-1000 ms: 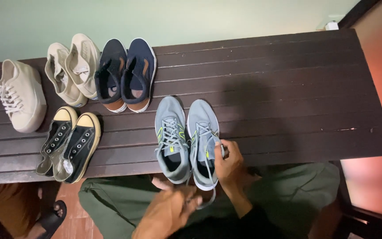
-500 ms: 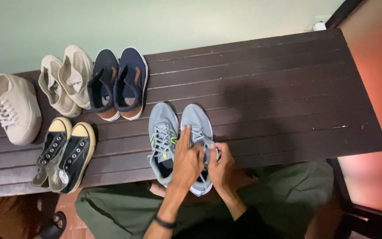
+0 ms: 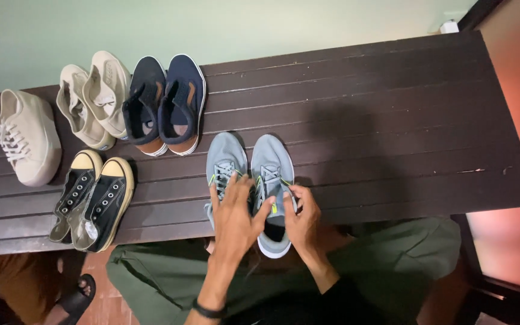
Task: Threading laces through the eyelets of various shoes and tying them on a bench.
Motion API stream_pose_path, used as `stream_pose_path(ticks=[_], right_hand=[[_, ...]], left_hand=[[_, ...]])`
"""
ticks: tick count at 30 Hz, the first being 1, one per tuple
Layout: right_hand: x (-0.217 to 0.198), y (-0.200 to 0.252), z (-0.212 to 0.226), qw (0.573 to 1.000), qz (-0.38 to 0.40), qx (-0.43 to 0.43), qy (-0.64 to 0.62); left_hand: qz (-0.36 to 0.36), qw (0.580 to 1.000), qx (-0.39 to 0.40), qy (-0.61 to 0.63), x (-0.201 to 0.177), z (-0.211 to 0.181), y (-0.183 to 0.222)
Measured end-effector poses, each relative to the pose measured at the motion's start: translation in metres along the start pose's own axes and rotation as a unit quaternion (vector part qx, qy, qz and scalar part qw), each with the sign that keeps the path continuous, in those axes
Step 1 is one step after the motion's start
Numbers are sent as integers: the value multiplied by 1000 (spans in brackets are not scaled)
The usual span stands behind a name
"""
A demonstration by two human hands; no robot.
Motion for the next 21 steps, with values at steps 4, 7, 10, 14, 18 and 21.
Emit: stream_pose_path(ticks=[4,7,10,14,18,21], right_hand=[[-2,-3,3,999,30,-12,10],[-4,-6,15,999,44,-16,21],[-2,-13,35,993,66,-74,68],[19,-22,77,957,120,-218,150],[47,-23,89,931,148,-293,159],[64,-23,80,926,183,-287,161]], left_hand=[[70,996,-38,-33,38,37,-5],[100,992,-71,23,43,45,-4],[117,986,-95,72,38,45,-4],[122,987,-81,71,46,49,-4],[127,983,-85,100,46,51,-1],[105,988,-72,90,46,55,-3]])
Point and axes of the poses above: each hand's wrist, its own y-axis away from the middle knuckle, its own x-axis out of the palm, z = x × y, the point moved 10 cm from there along -y, towards the middle knuckle, and after that the axes turned 10 degrees about -x, right-handed, at the moved point
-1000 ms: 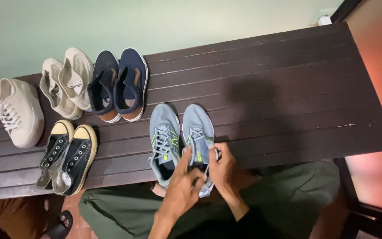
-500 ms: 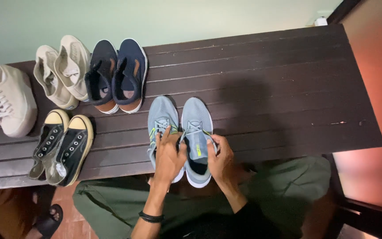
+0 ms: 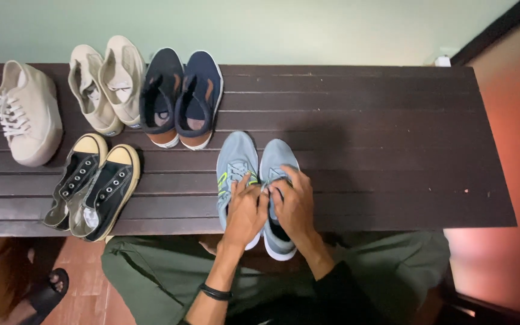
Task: Threading laces through the eyelets of various shoes and tying them on a bench.
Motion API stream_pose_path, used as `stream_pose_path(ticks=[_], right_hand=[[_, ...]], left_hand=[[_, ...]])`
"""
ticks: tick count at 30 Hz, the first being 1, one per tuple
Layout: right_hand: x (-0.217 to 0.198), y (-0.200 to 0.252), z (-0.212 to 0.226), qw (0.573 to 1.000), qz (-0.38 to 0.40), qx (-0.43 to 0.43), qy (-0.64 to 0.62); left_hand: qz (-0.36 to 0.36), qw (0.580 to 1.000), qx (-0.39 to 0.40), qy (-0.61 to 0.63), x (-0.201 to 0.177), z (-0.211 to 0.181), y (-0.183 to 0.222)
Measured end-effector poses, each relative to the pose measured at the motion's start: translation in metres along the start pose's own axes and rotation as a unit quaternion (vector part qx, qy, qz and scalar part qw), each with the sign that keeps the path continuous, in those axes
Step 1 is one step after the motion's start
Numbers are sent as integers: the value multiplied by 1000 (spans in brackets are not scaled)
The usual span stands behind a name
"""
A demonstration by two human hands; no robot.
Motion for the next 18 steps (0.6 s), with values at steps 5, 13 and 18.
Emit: stream_pose_path(ticks=[5,13,18], right_hand=[[-25,26,-58,961,-135,217,-108],[-52,-5,-17,991,-109,80,-21],[-7,-1,-1,999,-17,7,31]], left_hand=[[-1,1000,-19,-6,6,9,-2],[-12,1000,-2,-13,8,10,-3],[-5,1000,5,-8,5,8,-1]])
Point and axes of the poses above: each hand's wrist, its own y-axis away from the middle knuckle, its own x-axis out of the palm, z = x × y, the point moved 10 cm from there along -y, towards the middle knuckle, and after that the axes turned 10 degrees about -x, right-handed, at the moved point
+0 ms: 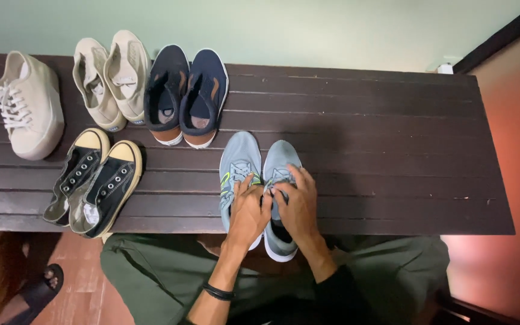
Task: Threading laces through the eyelets of various shoes and tying them on a bench.
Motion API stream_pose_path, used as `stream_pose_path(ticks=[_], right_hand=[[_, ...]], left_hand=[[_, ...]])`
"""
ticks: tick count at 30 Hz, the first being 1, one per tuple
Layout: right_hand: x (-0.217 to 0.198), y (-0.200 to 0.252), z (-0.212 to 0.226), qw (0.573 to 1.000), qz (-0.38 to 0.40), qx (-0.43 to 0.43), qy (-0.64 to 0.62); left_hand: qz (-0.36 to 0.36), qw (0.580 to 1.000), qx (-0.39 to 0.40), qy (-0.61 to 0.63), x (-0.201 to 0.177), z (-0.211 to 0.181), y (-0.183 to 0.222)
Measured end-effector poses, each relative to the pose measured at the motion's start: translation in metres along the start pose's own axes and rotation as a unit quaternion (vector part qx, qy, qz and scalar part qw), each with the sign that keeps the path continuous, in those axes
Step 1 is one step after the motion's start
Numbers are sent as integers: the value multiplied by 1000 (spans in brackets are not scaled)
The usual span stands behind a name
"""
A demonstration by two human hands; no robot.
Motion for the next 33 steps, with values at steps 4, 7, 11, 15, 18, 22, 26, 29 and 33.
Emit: stream_pose_path(ticks=[4,7,11,15,18,22,26,29,33], right_hand=[[-23,2,-28,993,-70,63,-76],[-42,19,-86,974,-150,151,-77],[-60,27,-101,970,-131,206,-25],[-57,5,-38,987,-123,100,-26],[-18,2,6,998,-56,-20,13],[11,12,-16,999,-28,18,-23],[-5,13,-23,999,-17,25,-12],[9,17,-12,1000,-10,-20,-4],[-1,14,-8,997,-34,31,-59]], left_hand=[[0,1000,-21,15,-4,-1,0],[-22,1000,-13,4,-2,0,0],[-29,1000,-7,-5,-5,-4,1],[-19,1000,-12,4,-7,-5,2],[-9,1000,-3,-10,-8,-9,3],[21,998,-39,37,-15,-11,0],[30,999,-35,17,-7,-9,-1],[43,997,-43,39,-15,-16,-1],[43,998,-41,26,-8,-10,1]])
Point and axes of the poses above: each hand's wrist, its own y-axis away from the middle knuckle, its own x-axis out of the palm, z = x × y, the point moved 10 cm from there along -y, towards the middle knuckle, and after that the axes turned 10 degrees about -x, right-handed, at the moved point
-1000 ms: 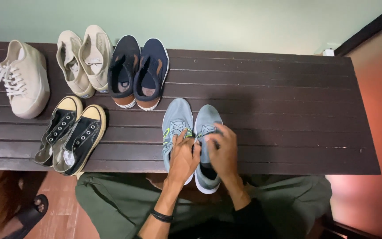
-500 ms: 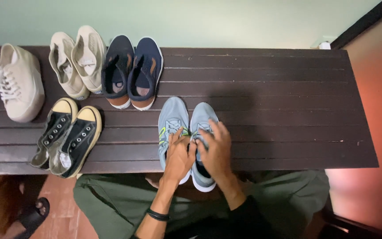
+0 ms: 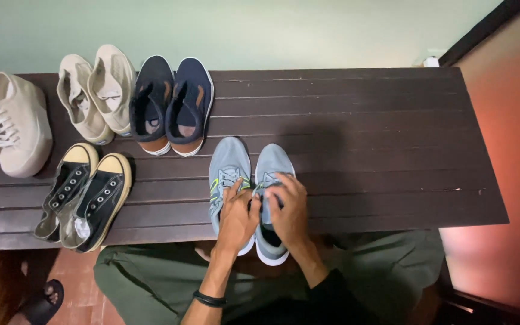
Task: Threading laces through the eyelets of various shoes and tying them on a bench.
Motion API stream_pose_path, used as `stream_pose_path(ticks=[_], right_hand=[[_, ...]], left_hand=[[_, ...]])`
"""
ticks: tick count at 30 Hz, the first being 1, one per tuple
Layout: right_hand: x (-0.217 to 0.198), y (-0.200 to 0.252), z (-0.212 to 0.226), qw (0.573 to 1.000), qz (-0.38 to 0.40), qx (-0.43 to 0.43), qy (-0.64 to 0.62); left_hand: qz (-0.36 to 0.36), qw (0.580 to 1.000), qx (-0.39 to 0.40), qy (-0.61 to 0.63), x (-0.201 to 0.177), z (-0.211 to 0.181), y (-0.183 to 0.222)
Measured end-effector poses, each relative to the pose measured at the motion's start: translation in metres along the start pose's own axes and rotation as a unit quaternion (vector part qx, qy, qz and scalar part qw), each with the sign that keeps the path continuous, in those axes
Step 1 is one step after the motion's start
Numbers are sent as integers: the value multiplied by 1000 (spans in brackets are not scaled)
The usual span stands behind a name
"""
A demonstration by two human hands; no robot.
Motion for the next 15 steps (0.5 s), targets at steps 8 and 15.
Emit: stream_pose_path(ticks=[8,15], right_hand=[[-84,16,-93,952,-209,222,-5],[-54,-17,0,995,-91,43,6]], left_hand=[[-31,999,6,-18,-11,-11,2],[-21,1000,3,-9,-3,0,0]])
Point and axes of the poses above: each hand's wrist, its own y-axis away from the middle knuckle, its own x-axis out of the palm, z = x × y, the point moved 10 cm from there along -y, towards the middle knuckle, and after that the axes turned 10 degrees about -x, right-handed, at the moved point
